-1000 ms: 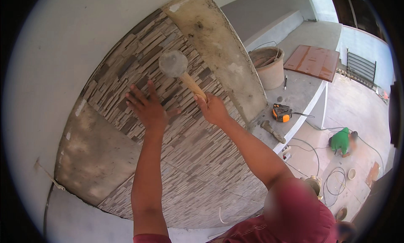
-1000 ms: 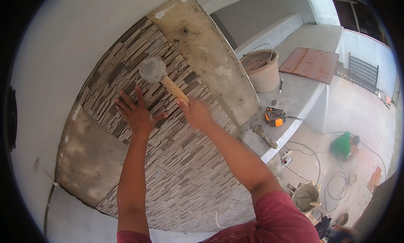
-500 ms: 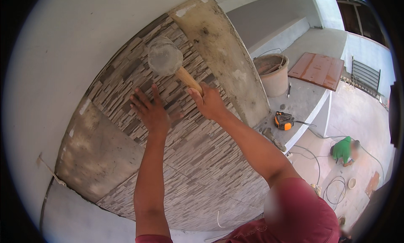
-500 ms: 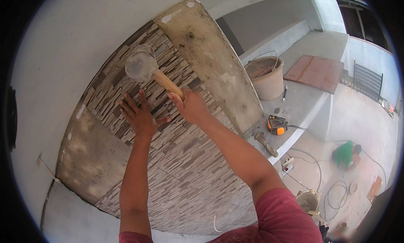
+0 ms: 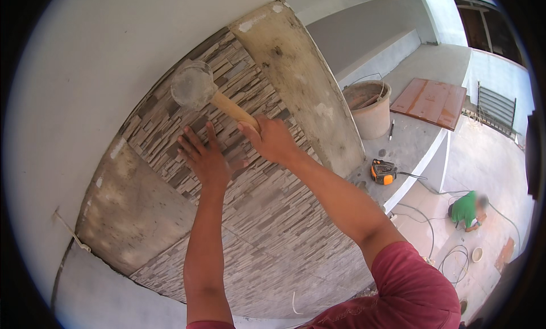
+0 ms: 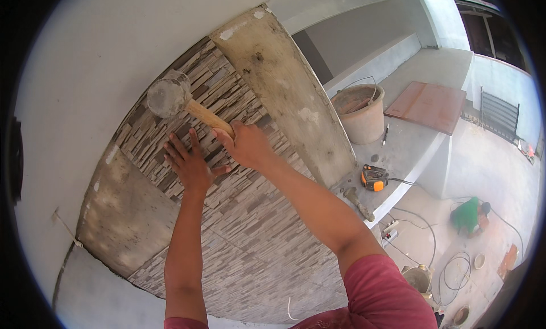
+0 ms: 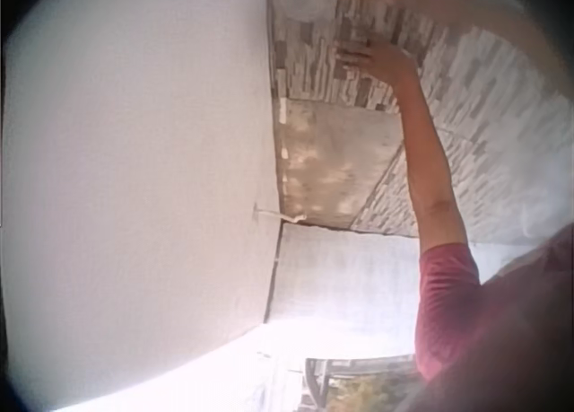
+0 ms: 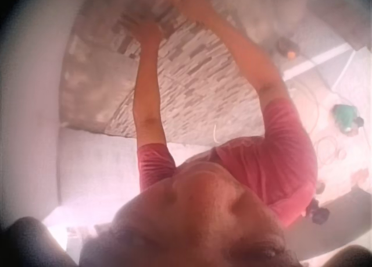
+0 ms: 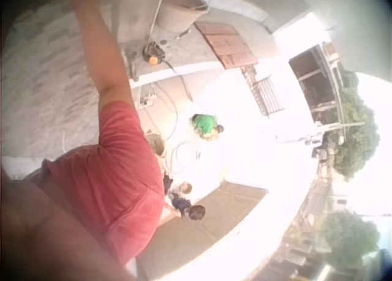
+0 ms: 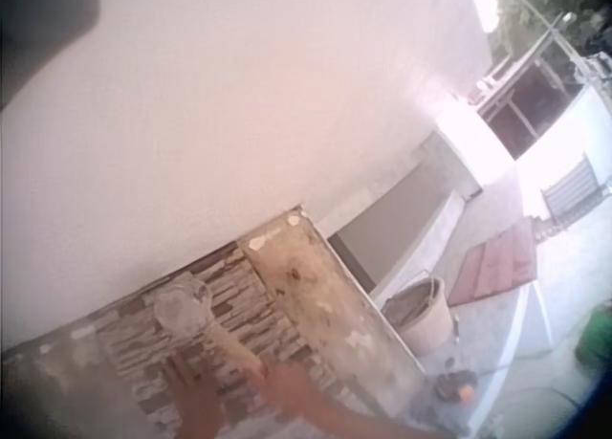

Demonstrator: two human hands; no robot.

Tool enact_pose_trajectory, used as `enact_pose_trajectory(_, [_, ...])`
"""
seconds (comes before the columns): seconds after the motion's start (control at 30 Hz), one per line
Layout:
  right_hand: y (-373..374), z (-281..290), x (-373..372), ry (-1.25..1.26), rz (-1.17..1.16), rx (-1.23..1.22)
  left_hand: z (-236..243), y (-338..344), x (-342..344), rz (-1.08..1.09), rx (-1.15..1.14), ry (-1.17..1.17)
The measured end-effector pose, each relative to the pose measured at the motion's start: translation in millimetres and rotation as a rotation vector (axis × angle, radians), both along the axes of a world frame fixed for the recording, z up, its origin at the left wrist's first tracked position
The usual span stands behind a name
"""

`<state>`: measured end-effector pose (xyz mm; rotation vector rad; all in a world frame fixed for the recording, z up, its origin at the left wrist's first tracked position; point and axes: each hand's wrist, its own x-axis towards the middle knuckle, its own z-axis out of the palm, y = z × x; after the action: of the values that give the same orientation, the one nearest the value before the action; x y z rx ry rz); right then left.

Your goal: The person applies adhesive to the back of a stone tile using a trowel, then presses the tile onto a curved wall and taps it with a rubber mallet to secure it.

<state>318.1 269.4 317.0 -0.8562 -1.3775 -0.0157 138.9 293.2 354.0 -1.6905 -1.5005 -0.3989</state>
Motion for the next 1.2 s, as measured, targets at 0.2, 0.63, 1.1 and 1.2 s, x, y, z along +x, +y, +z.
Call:
enact_pose_trajectory(0.2, [-4, 2, -2, -0.037, -0.047, -0.165, -11, 17, -17, -0.127, 0.173, 0.046])
enact_pose_trajectory(0.63, [-39, -159, -6, 0.186, 0.182, -0.312, 4, -3, -1, 0.185, -0.031, 0.123])
enact_pose_trajectory(1.1, [-6, -175, 1, 0.142, 0.11, -0.3, -3, 9, -11, 0.053, 0.092, 0.124])
enact_pose_trajectory(1.2, [-21, -165, 3, 0.132, 0.145, -0.301, -3, 5, -8, 0.113, 0.061, 0.099])
